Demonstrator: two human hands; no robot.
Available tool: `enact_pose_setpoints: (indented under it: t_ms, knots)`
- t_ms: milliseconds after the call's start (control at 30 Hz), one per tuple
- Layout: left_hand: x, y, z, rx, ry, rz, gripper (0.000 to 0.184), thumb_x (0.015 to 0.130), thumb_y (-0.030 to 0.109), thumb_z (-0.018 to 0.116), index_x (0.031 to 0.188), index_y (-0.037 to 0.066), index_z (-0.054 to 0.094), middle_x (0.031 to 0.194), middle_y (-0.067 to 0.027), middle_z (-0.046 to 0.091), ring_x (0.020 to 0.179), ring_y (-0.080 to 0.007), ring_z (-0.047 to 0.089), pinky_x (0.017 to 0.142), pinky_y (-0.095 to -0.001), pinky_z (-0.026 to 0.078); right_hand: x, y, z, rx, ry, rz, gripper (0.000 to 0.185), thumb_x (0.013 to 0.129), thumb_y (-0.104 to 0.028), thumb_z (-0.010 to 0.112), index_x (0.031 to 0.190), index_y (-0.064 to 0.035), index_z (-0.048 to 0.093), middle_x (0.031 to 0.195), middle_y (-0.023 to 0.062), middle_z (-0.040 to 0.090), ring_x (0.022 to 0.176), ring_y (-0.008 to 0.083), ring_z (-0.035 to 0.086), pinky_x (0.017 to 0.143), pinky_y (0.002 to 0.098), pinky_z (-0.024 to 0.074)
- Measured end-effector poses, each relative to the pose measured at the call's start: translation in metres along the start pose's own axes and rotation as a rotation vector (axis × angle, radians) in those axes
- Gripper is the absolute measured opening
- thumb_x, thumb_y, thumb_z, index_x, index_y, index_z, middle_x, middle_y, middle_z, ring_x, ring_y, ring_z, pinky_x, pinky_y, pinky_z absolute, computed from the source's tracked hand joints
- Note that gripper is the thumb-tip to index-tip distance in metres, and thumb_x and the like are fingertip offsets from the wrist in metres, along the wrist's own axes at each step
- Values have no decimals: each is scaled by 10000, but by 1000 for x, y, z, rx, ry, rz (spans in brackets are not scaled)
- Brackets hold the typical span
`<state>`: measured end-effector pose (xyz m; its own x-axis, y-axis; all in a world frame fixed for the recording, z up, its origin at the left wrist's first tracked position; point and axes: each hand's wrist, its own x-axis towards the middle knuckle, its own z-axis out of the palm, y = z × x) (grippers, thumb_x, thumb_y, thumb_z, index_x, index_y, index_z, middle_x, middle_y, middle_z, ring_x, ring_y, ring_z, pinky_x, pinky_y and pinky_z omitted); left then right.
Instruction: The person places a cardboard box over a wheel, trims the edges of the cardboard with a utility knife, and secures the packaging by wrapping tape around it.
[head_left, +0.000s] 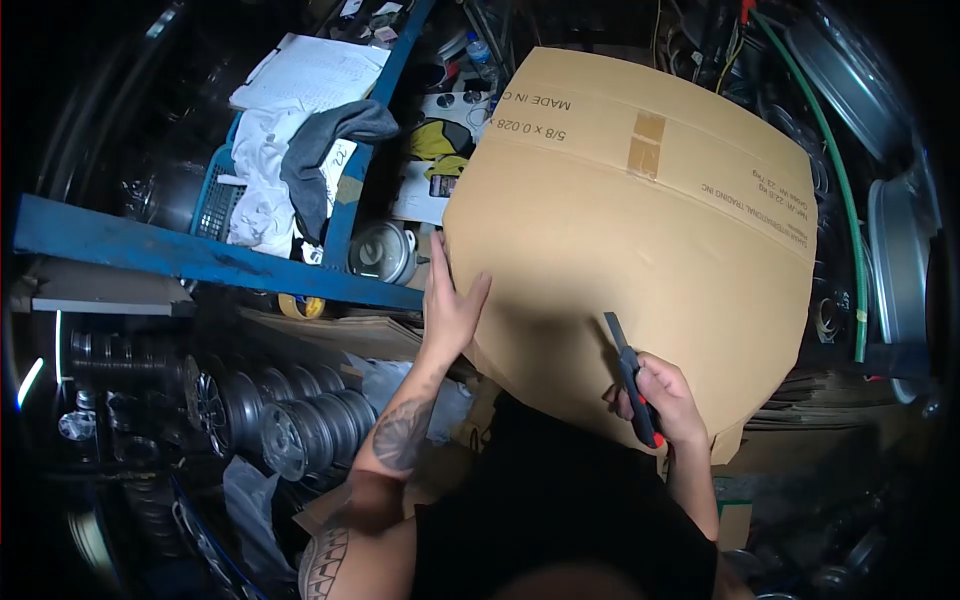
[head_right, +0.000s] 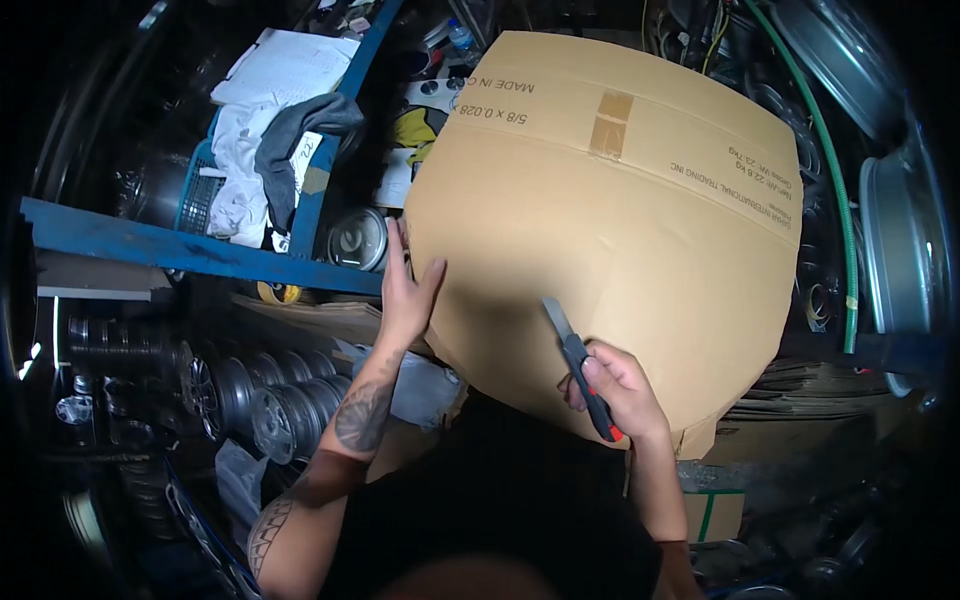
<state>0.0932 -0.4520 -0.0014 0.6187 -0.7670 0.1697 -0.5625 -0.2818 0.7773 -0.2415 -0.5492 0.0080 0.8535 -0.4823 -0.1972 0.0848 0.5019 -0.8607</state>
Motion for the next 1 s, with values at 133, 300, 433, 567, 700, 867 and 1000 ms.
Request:
enact_pose_setpoints:
  t_ms: [133,300,433,567,700,867,1000]
  knots:
    - [50,21,10,366,64,-150,966,832,395,832,1545,-57,362,1283,-309,654,1171,-436,654,995,-442,521,-2,-10,1,-64,-17,51,327,1092,-346,546,997,-34,580,801,30,638,708,107,613,665,269,504]
    - [70,29,-10,267,-130,-216,692,813,416,839,1384,78,641,1090,-220,759,1032,-358,740,897,-421,566,-2,-17,-2,-72,-3,96,432,1058,-473,564,970,-50,578,802,44,653,684,116,609,624,259,482]
    - [79,16,-20,196,-226,-310,603,853,363,828,1334,33,678,1090,-203,773,1009,-259,762,895,-364,560,0,-16,-1,-85,-51,122,446,1052,-486,568,979,-46,578,809,51,658,685,117,613,615,257,479]
    - [72,-32,-21,-170,-211,-278,578,925,305,777,1372,-29,625,1120,-174,765,1005,-214,722,921,-351,546,0,-17,2,-41,-66,159,410,1057,-446,571,1000,-40,587,798,30,640,689,102,600,626,254,480]
    - [60,-46,6,-434,-221,-306,568,1012,302,669,1430,-57,530,1397,-230,615,1280,-304,596,1084,-387,453,-3,-11,2,-134,-33,121,317,1088,-332,550,936,-55,581,755,14,617,680,89,577,619,272,476]
    - [83,27,13,753,168,273,657,935,356,707,1401,-77,544,1421,-319,562,1374,-442,503,1165,-457,381,-10,-17,7,40,112,39,276,1094,-328,533,1033,-60,562,741,53,618,650,128,603,620,296,509]
    - [180,80,97,393,-498,417,732,910,397,710,1452,-49,503,1504,-281,506,1423,-406,463,1182,-523,351,-16,-19,1,415,293,-118,298,1098,-336,518,1120,-40,543,737,101,629,589,169,620,642,331,539]
